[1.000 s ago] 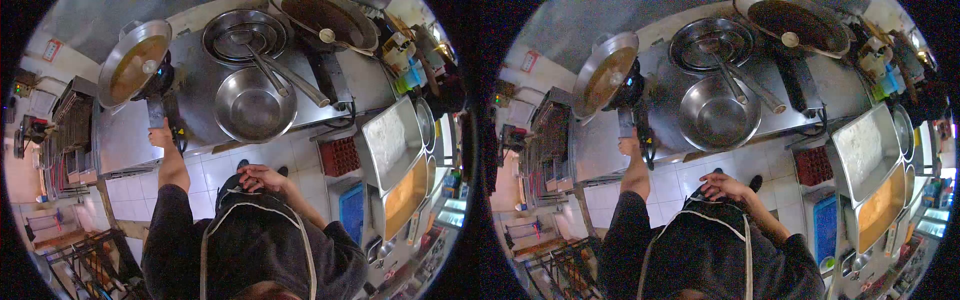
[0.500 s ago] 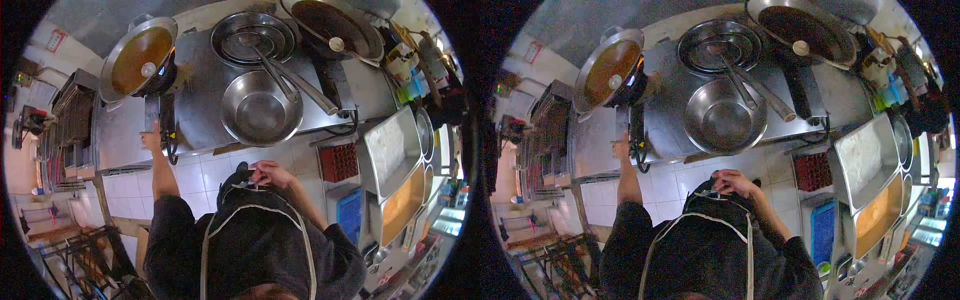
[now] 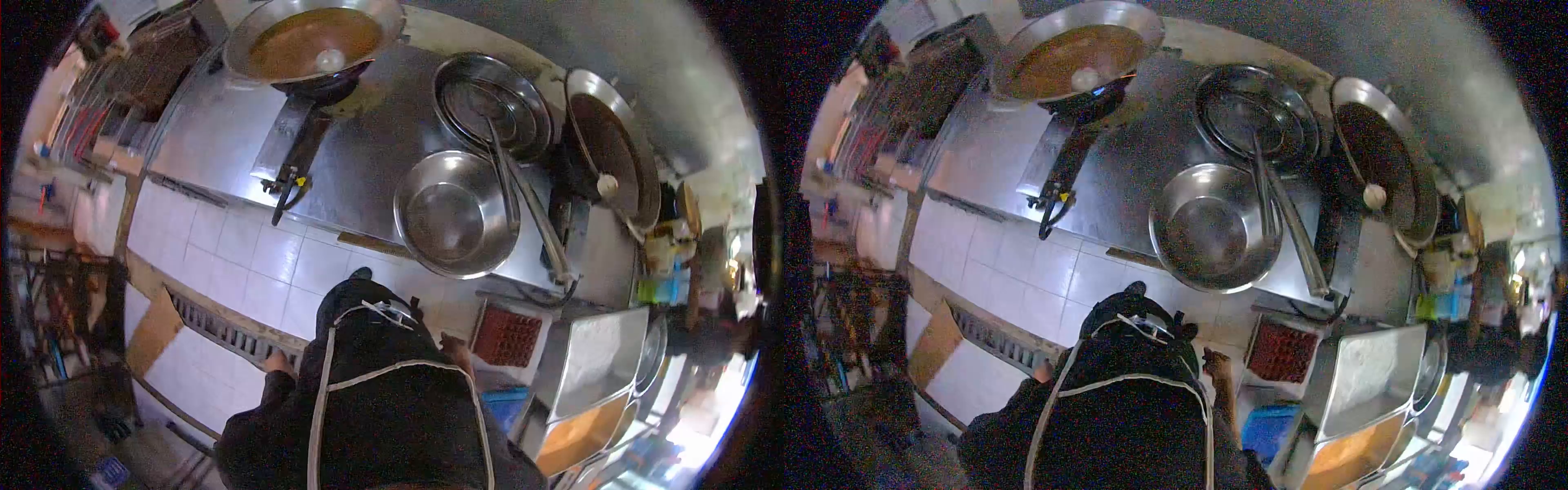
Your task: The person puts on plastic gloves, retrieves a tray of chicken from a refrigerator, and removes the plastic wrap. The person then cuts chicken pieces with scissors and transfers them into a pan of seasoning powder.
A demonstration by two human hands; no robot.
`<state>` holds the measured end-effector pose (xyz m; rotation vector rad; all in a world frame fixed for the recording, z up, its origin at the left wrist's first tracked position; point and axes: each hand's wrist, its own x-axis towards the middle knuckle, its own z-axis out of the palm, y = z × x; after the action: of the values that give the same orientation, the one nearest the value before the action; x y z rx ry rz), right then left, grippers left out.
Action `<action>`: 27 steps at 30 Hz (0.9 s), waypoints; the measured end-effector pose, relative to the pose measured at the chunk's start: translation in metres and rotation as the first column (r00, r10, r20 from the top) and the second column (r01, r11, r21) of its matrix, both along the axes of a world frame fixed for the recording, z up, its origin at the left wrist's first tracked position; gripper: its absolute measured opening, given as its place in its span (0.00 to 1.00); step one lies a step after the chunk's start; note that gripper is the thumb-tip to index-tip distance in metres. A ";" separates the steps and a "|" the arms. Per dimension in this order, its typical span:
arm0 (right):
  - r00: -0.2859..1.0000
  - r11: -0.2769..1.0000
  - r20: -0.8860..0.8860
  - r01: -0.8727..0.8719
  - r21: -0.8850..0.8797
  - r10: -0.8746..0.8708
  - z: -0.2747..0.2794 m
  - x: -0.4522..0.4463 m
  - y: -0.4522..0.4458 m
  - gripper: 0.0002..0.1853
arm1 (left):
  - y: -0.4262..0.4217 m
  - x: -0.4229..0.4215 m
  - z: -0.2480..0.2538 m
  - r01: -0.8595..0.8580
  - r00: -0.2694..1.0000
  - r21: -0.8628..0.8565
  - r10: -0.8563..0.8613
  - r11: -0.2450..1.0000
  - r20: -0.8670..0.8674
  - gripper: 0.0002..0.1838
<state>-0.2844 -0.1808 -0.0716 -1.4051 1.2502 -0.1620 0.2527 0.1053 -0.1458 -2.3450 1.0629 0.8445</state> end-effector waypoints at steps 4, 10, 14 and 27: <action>0.969 0.929 -0.091 -0.246 -0.276 0.230 0.009 -0.022 -0.029 0.14 | -0.033 -0.022 -0.038 0.052 0.930 -0.690 0.217 0.722 0.297 0.09; 0.916 0.881 0.258 0.172 0.440 -0.307 0.086 0.026 -0.102 0.14 | -0.319 0.074 0.132 -0.594 0.609 -0.805 0.645 -0.015 -0.462 0.21; 0.967 0.945 0.126 0.181 0.271 -0.221 0.096 0.052 -0.108 0.14 | -0.414 0.124 0.159 -0.862 0.393 -0.442 0.223 -0.249 -0.892 0.11; 0.748 0.772 0.223 0.549 0.321 -0.625 0.087 0.062 0.013 0.14 | -0.427 0.184 0.137 -0.900 -0.432 0.435 -0.079 -0.033 -0.898 0.10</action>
<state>-0.2229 -0.1675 0.0149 -0.6932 1.3525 -0.6362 0.4370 -0.3218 -0.0088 -2.6766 -0.7353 3.7155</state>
